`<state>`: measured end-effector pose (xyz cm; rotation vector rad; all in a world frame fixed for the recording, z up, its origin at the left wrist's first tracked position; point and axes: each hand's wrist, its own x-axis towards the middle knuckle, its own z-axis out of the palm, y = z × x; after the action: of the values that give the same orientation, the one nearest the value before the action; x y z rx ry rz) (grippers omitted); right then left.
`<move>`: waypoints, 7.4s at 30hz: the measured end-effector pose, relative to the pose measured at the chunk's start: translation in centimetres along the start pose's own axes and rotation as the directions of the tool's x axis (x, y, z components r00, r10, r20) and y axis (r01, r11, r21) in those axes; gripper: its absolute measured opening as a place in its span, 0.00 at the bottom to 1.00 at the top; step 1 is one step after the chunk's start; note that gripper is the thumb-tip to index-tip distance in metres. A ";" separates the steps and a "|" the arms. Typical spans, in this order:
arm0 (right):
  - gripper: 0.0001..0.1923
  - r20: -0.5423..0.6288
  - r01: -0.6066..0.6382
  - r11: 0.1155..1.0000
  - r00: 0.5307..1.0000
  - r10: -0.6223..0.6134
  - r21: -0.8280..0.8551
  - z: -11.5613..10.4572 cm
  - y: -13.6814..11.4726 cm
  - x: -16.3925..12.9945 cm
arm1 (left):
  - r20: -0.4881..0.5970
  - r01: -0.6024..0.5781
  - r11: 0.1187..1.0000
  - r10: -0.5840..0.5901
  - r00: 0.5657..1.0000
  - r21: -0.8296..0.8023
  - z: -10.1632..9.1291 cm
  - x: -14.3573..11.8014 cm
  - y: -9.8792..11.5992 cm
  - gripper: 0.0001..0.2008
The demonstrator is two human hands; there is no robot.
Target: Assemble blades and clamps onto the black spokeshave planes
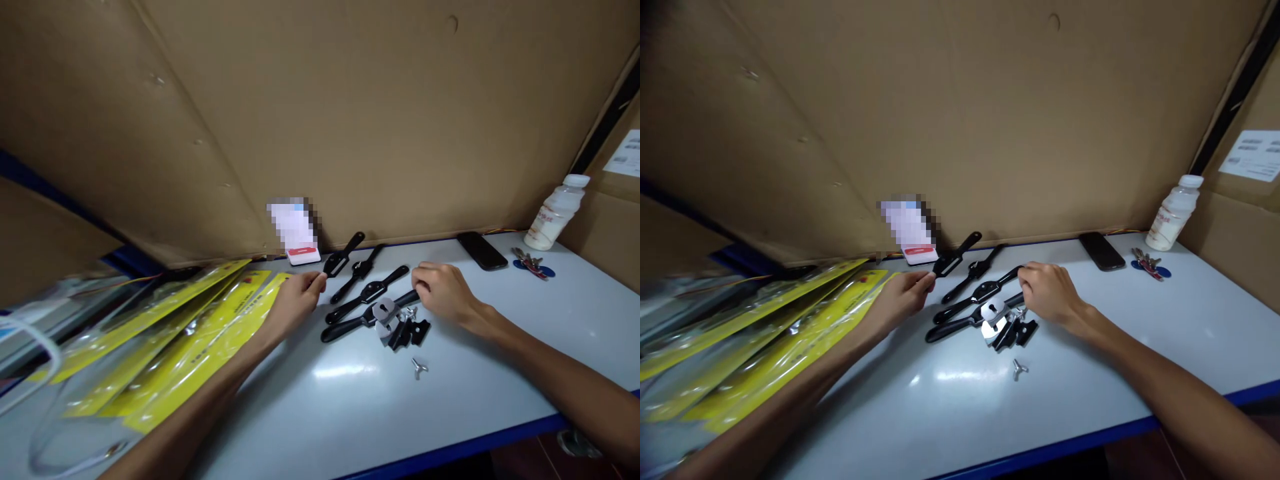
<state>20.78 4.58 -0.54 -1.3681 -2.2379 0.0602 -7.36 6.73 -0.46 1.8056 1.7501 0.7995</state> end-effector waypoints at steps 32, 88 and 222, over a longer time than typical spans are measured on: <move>0.12 0.021 0.048 0.999 0.999 -0.048 -0.014 0.3 -0.2 -0.1 | 0.248 -0.202 0.760 0.055 0.967 0.618 1.7 0.8 1.0 0.10; 0.15 0.065 0.226 0.963 0.969 -0.237 0.144 0.1 -3.4 -2.1 | 0.643 0.438 0.706 0.032 0.765 -0.556 4.8 -7.7 4.7 0.11; 0.07 -0.067 -0.081 0.996 0.994 0.083 0.032 0.0 0.9 0.5 | 0.232 -0.249 0.898 0.172 0.957 0.363 1.5 -3.6 3.0 0.14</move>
<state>21.34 5.42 -0.63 -1.4241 -2.1165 0.0735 -4.14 3.06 0.35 2.2817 1.6885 0.3446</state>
